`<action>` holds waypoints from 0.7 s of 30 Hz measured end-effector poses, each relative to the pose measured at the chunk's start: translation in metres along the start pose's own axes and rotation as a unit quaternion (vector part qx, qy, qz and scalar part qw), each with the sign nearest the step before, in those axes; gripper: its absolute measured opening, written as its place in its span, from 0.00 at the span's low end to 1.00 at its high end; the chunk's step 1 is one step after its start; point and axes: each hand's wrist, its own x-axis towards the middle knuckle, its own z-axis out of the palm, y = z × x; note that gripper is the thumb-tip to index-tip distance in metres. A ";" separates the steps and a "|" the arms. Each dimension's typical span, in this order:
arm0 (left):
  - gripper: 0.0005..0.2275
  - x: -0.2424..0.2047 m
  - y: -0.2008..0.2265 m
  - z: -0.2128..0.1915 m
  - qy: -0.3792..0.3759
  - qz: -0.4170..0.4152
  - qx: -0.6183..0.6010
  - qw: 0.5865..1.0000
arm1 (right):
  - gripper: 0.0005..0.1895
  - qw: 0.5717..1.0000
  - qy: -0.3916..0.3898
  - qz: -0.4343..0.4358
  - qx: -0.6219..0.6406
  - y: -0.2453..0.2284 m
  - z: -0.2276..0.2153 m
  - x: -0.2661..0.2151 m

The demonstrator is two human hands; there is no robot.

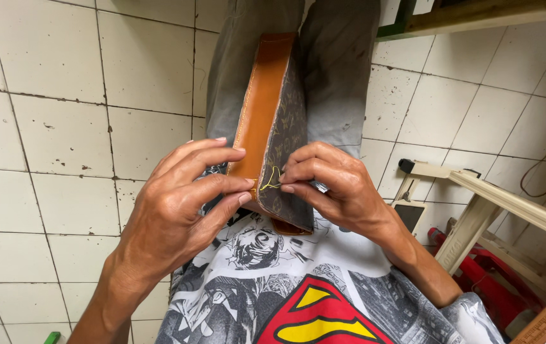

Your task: The person hand-sews the edge of a brown leather wallet using a needle and yellow thread. They repeatedly insert the needle through pre-punched holes along the seam, pull the thread through, and tighten the stitches while holding the wallet steady.

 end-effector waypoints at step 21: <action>0.01 0.001 0.000 0.004 -0.004 0.007 0.004 1.000 | 0.03 0.987 0.072 0.112 0.093 0.001 0.021 -0.016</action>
